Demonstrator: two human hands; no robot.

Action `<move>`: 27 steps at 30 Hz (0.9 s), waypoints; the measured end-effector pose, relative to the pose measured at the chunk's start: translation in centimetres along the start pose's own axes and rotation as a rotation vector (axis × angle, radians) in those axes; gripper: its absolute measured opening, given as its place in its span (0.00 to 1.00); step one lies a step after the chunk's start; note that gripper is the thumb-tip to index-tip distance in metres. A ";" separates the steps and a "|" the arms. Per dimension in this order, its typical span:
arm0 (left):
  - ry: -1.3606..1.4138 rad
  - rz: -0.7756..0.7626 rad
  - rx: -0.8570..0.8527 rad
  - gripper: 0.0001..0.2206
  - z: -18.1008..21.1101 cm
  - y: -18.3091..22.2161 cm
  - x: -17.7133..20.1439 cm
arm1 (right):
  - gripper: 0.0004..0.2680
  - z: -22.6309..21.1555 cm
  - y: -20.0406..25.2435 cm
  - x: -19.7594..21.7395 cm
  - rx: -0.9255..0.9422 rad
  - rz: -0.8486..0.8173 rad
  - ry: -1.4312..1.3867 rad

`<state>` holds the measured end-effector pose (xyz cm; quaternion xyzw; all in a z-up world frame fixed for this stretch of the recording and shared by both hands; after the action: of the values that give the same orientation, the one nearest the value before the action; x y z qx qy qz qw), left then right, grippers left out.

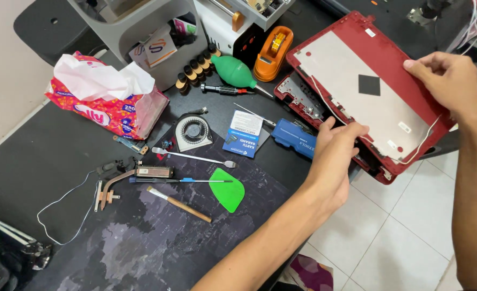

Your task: The person tests a disassembled laptop motherboard with a multimeter, then routes a thin antenna cable through the hinge area of a red laptop bottom cover using tweezers, threading the wire along the edge and adjusting it into place.

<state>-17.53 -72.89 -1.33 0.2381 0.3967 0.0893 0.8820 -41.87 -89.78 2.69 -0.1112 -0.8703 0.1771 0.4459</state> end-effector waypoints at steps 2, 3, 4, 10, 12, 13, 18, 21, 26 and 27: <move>0.023 -0.089 -0.036 0.28 1.2 0.8 -0.4 | 0.14 -1.3 0.1 1.4 -0.069 -0.029 -0.140; 0.051 -0.176 -0.074 0.24 2.1 1.4 -1.0 | 0.13 -1.8 0.3 1.9 -0.134 -0.061 -0.282; 0.049 -0.177 -0.073 0.24 3.0 2.1 -0.6 | 0.13 -2.8 0.3 3.0 -0.136 -0.060 -0.282; -0.035 -0.362 -0.397 0.13 12.1 9.9 1.3 | 0.11 -12.1 1.7 5.7 0.198 -0.249 -0.093; -0.062 -0.270 -0.463 0.12 14.5 12.4 4.6 | 0.08 -12.2 3.0 4.6 0.077 -0.266 -0.160; -0.050 -0.246 -0.480 0.12 15.2 13.4 6.6 | 0.08 -12.3 4.7 3.7 0.097 -0.288 -0.166; -0.038 0.080 -0.403 0.13 17.3 18.0 21.0 | 0.09 -21.8 18.0 -4.4 0.045 -0.816 -0.452; -0.107 0.263 -0.367 0.14 17.7 22.2 28.5 | 0.12 -28.7 26.9 -8.1 0.159 -1.147 -0.479; -0.161 0.474 -0.322 0.16 15.8 28.1 39.7 | 0.14 -36.7 33.4 -9.9 0.546 -1.408 -0.393; -0.182 0.523 -0.316 0.16 15.3 29.2 41.8 | 0.14 -37.9 34.4 -10.2 0.664 -1.423 -0.334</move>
<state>22.75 -38.36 -5.75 0.1994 0.2225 0.3519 0.8871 -3.85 -54.07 1.61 0.6366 -0.6897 0.1142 0.3257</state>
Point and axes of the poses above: each hand's wrist, its own y-axis away from the middle knuckle, its own x-axis out of the back of the hand, z = x × y, the point moved 10 cm from there along -y, towards the middle knuckle, and after that the axes turned 10 degrees about z, right-handed, at the moved point
